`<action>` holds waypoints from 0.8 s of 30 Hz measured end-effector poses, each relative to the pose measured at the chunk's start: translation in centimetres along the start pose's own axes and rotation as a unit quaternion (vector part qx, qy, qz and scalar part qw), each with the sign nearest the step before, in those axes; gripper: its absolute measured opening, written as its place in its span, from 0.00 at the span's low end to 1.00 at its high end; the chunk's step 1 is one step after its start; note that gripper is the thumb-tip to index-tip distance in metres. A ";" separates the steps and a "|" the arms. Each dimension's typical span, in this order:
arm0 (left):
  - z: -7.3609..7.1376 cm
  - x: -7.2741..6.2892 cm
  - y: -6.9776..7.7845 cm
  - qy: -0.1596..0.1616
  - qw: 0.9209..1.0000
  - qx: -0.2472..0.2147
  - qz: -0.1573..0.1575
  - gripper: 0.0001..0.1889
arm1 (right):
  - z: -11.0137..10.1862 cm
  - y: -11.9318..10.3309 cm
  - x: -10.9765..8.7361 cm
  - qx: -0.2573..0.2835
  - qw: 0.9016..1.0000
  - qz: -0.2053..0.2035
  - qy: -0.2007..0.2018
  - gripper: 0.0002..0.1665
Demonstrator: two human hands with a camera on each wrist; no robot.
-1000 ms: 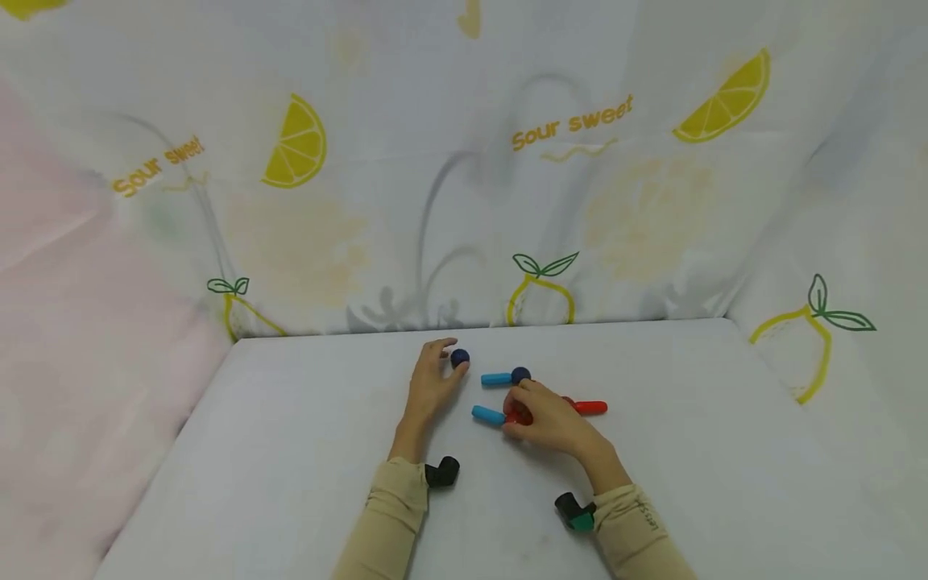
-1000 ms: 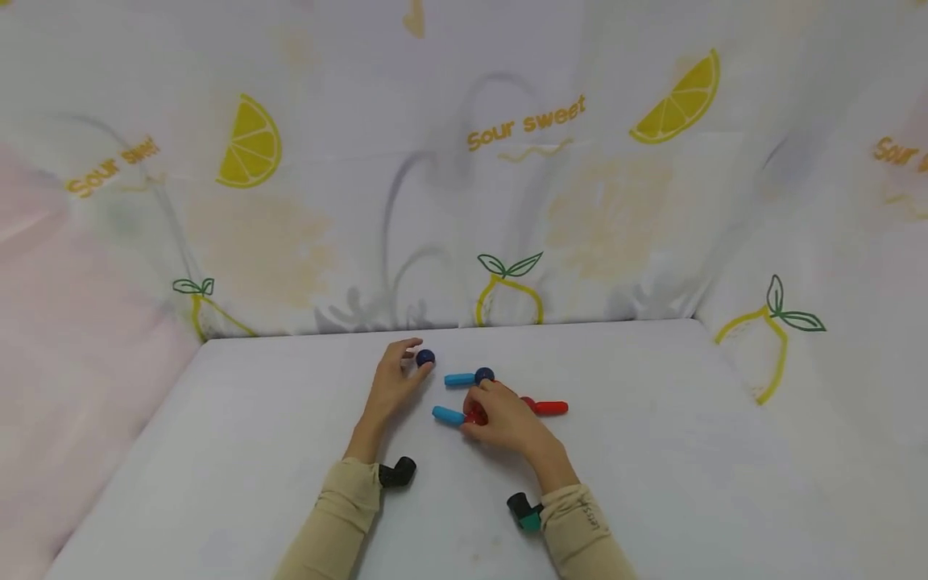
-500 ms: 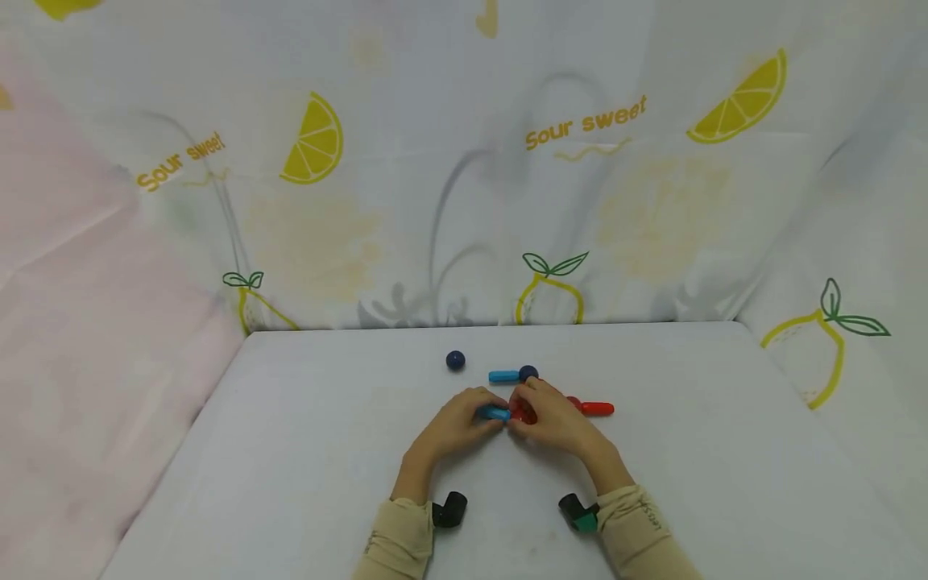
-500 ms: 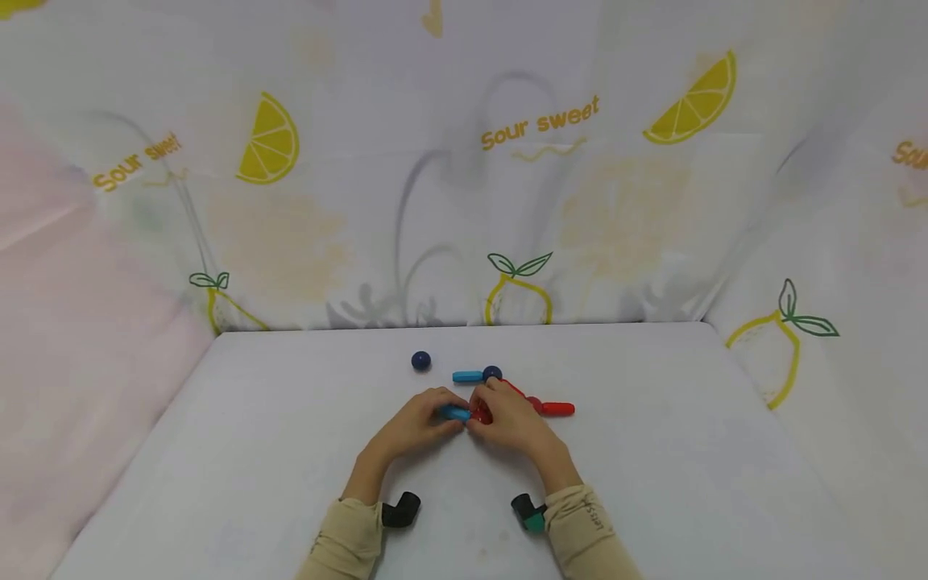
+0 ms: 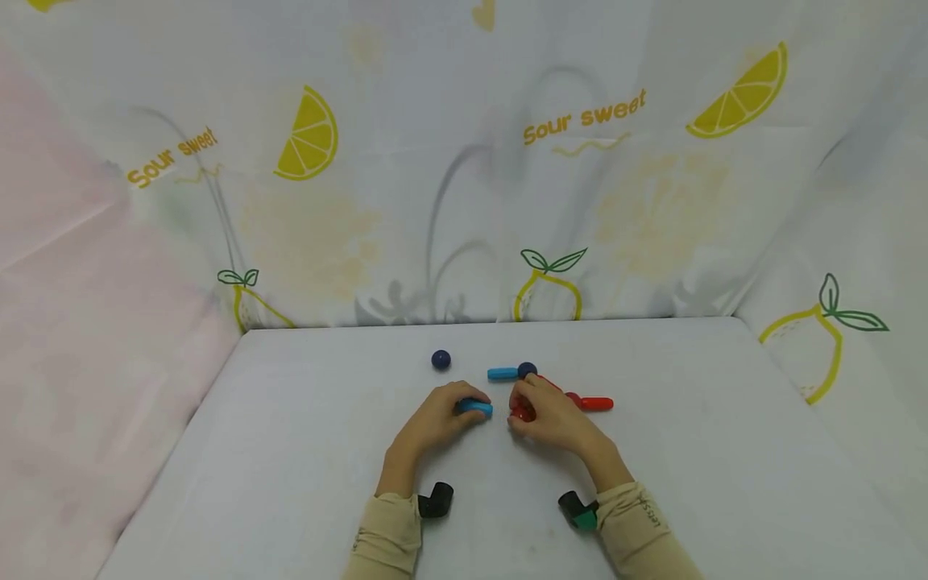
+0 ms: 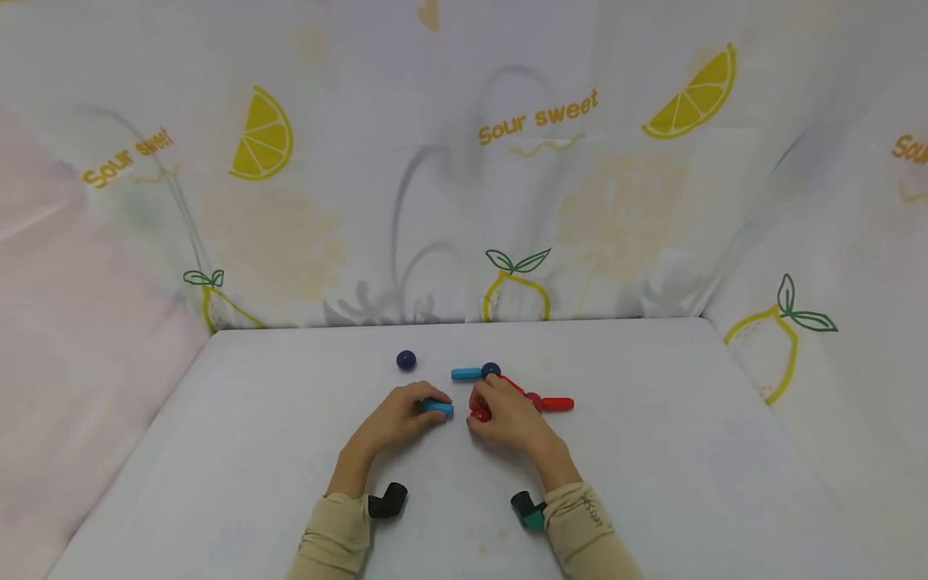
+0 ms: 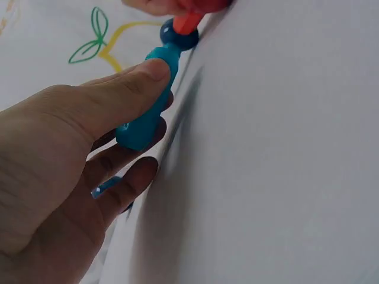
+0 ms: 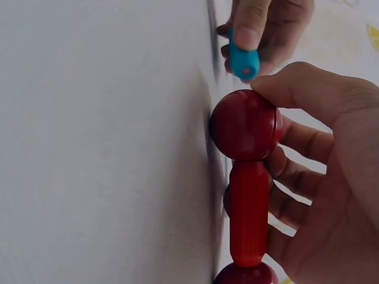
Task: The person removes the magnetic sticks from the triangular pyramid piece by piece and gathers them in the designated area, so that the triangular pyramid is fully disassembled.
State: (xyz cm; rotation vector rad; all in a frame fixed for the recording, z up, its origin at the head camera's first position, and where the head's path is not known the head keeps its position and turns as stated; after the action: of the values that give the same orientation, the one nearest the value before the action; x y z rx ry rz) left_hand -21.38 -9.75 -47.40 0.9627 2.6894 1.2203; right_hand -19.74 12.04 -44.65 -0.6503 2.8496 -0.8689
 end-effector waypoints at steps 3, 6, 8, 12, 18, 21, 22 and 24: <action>-1.0 -0.6 -0.7 0.036 0.999 0.019 -0.020 0.10 | 0.0 0.0 0.0 0.003 1.000 0.006 -0.008 0.10; -1.8 -1.2 -1.2 0.071 0.996 0.039 -0.032 0.10 | -0.1 0.0 -0.1 0.006 1.000 0.006 -0.016 0.11; -2.4 -1.5 -1.5 0.092 0.993 0.052 -0.044 0.10 | -0.3 0.0 -0.2 0.008 1.000 0.004 -0.020 0.11; -3.0 -2.0 -2.1 0.115 0.988 0.078 -0.069 0.10 | -0.5 0.1 -0.3 0.010 0.999 -0.007 -0.032 0.11; -3.2 -2.3 -2.7 0.117 0.987 0.088 -0.069 0.11 | -1.0 0.2 -0.5 0.018 0.998 -0.019 -0.052 0.10; -3.3 -2.3 -2.7 0.112 0.988 0.085 -0.070 0.12 | -1.2 0.2 -0.6 0.032 0.998 -0.018 -0.056 0.07; -3.4 -2.3 -2.6 0.112 0.987 0.087 -0.070 0.13 | -1.3 0.2 -0.6 0.038 0.998 -0.017 -0.052 0.06; -3.4 -2.3 -2.4 0.112 0.986 0.091 -0.079 0.13 | -1.5 0.3 -0.5 0.054 0.998 -0.012 -0.034 0.05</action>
State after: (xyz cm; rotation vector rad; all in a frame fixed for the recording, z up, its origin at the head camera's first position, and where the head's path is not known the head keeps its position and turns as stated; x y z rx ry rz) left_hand -21.73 -14.53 -47.19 0.6449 3.0267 1.1312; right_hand -19.69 13.25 -43.59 -0.6887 2.7183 -0.9757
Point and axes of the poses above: each hand's wrist, its own x-axis towards the middle knuckle, its own z-axis out of the palm, y = z × x, the point moved 1 cm from there along x, towards the middle knuckle, and after that the axes turned 3 degrees about z, right-handed, at the moved point
